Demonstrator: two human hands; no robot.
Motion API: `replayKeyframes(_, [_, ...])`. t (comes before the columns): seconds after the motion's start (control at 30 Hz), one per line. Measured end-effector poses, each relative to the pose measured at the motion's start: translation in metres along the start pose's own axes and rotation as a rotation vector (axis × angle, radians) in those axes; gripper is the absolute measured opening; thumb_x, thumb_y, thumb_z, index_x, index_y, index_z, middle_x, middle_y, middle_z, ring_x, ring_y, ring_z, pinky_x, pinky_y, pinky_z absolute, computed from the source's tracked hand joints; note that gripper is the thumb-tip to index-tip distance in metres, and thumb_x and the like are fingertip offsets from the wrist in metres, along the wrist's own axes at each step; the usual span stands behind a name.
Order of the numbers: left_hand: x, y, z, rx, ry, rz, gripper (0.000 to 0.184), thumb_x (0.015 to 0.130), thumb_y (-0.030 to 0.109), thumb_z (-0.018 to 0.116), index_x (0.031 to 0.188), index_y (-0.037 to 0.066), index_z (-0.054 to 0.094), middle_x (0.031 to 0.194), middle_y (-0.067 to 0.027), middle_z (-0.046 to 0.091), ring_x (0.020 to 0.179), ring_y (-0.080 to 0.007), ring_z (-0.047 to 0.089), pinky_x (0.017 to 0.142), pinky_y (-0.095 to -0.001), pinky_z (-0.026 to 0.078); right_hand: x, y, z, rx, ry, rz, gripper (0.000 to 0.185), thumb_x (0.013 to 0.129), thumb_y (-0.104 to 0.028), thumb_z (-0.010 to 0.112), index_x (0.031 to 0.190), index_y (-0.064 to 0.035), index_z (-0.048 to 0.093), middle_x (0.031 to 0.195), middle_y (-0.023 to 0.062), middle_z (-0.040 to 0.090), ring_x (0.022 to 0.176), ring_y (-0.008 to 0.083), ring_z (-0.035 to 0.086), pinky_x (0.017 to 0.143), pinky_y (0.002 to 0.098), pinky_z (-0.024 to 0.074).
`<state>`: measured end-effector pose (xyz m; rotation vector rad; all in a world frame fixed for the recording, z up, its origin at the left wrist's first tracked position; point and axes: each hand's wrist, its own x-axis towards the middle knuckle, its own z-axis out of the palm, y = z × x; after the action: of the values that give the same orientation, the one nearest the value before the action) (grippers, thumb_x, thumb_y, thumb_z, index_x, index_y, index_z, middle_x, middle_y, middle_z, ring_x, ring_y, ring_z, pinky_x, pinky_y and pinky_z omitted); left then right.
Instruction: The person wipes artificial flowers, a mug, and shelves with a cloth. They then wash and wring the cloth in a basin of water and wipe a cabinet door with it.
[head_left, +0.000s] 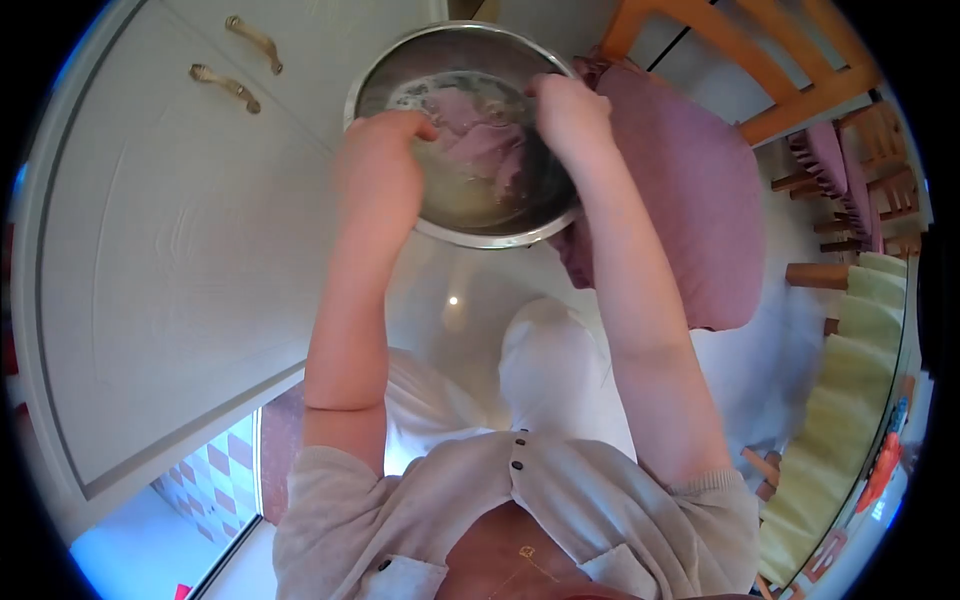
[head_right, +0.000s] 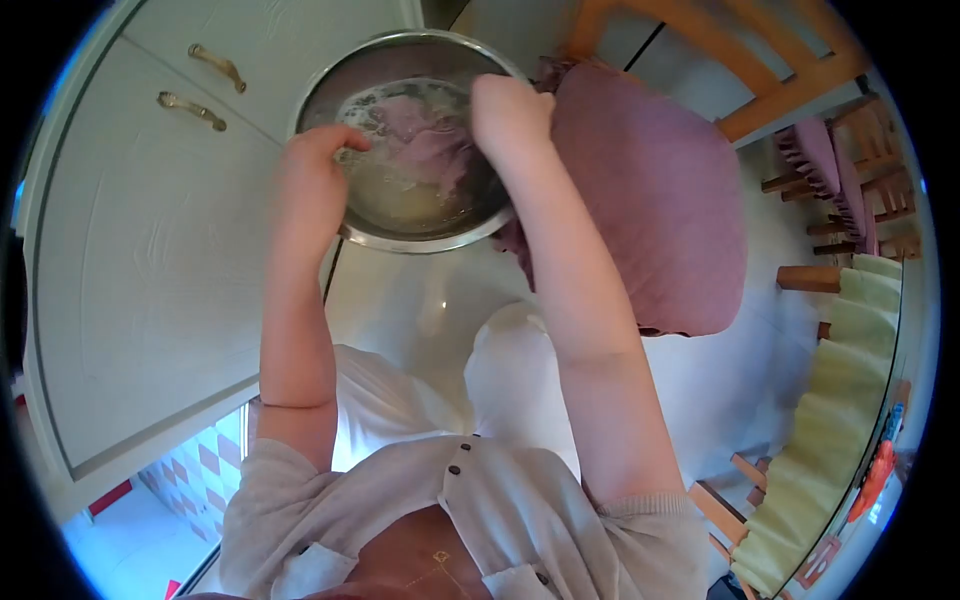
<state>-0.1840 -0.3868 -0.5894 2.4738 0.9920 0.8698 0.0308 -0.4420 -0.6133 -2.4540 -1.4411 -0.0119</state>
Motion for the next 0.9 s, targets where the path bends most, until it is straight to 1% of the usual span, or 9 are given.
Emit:
replayKeyframes(0.17, [-0.05, -0.048, -0.008, 0.101, -0.082, -0.236, 0.037, 0.075, -0.011, 0.044, 0.097, 0.003, 0.07, 0.102, -0.0216, 0.067, 0.096, -0.0389, 0.063, 0.084, -0.0425, 0.048, -0.013, -0.047, 0.084, 0.104, -0.067, -0.114, 0.021, 0.082, -0.006, 0.053, 0.094, -0.0079, 0.07, 0.096, 0.0169, 0.071, 0.094, 0.036, 0.068, 0.087, 0.0547, 0.0439])
replayKeyframes(0.23, [-0.073, -0.068, 0.008, 0.092, -0.118, -0.458, 0.038, 0.074, -0.011, 0.044, 0.097, 0.003, 0.07, 0.102, -0.0215, 0.067, 0.095, -0.0391, 0.063, 0.085, -0.0434, 0.048, -0.022, -0.055, 0.116, 0.119, -0.095, -0.124, 0.02, 0.082, -0.006, 0.053, 0.093, -0.0084, 0.069, 0.095, 0.0161, 0.07, 0.094, 0.0356, 0.068, 0.087, 0.0542, 0.0433])
replayKeyframes(0.27, [-0.086, -0.081, 0.021, 0.099, -0.113, -0.471, 0.038, 0.074, -0.011, 0.044, 0.097, 0.003, 0.07, 0.102, -0.0215, 0.067, 0.095, -0.0391, 0.063, 0.085, -0.0434, 0.048, -0.025, -0.056, 0.133, 0.128, -0.113, -0.124, 0.019, 0.082, -0.006, 0.053, 0.093, -0.0089, 0.068, 0.094, 0.0152, 0.07, 0.095, 0.0351, 0.067, 0.088, 0.0537, 0.0428])
replayKeyframes(0.3, [-0.101, -0.096, 0.038, 0.104, -0.153, -0.498, 0.034, 0.076, -0.008, 0.047, 0.096, 0.006, 0.071, 0.104, -0.0186, 0.068, 0.099, -0.0372, 0.062, 0.086, -0.0433, 0.048, -0.03, -0.055, 0.148, 0.051, -0.167, -0.144, 0.03, 0.085, -0.005, 0.05, 0.107, -0.0134, 0.069, 0.101, 0.0114, 0.07, 0.096, 0.0312, 0.066, 0.086, 0.0509, 0.0429])
replayKeyframes(0.37, [-0.133, -0.124, 0.075, 0.111, -0.193, -0.541, 0.031, 0.078, -0.004, 0.05, 0.095, 0.009, 0.072, 0.105, -0.0158, 0.068, 0.102, -0.0354, 0.061, 0.087, -0.0432, 0.049, -0.038, -0.044, 0.194, 0.09, -0.164, -0.153, 0.028, 0.085, -0.006, 0.051, 0.105, -0.0136, 0.07, 0.1, 0.0107, 0.071, 0.095, 0.0302, 0.066, 0.085, 0.05, 0.0428])
replayKeyframes(0.43, [-0.166, -0.144, 0.116, 0.057, -0.141, -0.448, 0.032, 0.077, -0.005, 0.051, 0.094, 0.011, 0.072, 0.106, -0.0145, 0.068, 0.102, -0.0342, 0.061, 0.087, -0.0418, 0.05, -0.047, -0.03, 0.24, 0.128, -0.165, -0.165, 0.027, 0.086, -0.007, 0.052, 0.104, -0.0139, 0.07, 0.098, 0.01, 0.071, 0.094, 0.0293, 0.066, 0.084, 0.0492, 0.0426])
replayKeyframes(0.73, [-0.254, -0.197, 0.251, -0.161, -0.214, -0.604, 0.032, 0.076, -0.006, 0.053, 0.092, 0.012, 0.073, 0.106, -0.011, 0.069, 0.104, -0.032, 0.061, 0.087, -0.0406, 0.051, -0.075, 0.033, 0.379, 0.238, -0.153, -0.154, 0.017, 0.086, -0.013, 0.06, 0.097, -0.0154, 0.073, 0.094, 0.0079, 0.072, 0.088, 0.0269, 0.068, 0.076, 0.0441, 0.0429])
replayKeyframes(0.83, [-0.265, -0.204, 0.277, -0.178, -0.216, -0.638, 0.031, 0.076, -0.006, 0.053, 0.092, 0.012, 0.072, 0.105, -0.0113, 0.069, 0.103, -0.0321, 0.062, 0.088, -0.0407, 0.051, -0.079, 0.047, 0.4, 0.212, -0.305, -0.1, 0.024, 0.085, -0.008, 0.057, 0.103, -0.0161, 0.071, 0.097, 0.0066, 0.071, 0.095, 0.0255, 0.065, 0.087, 0.0463, 0.0392])
replayKeyframes(0.9, [-0.272, -0.208, 0.285, -0.186, -0.228, -0.631, 0.031, 0.076, -0.006, 0.053, 0.092, 0.012, 0.072, 0.105, -0.0115, 0.068, 0.103, -0.0323, 0.062, 0.088, -0.0409, 0.051, -0.082, 0.059, 0.422, 0.231, -0.291, -0.126, 0.023, 0.084, -0.009, 0.058, 0.103, -0.016, 0.071, 0.096, 0.0065, 0.071, 0.095, 0.0254, 0.065, 0.087, 0.0467, 0.0392])
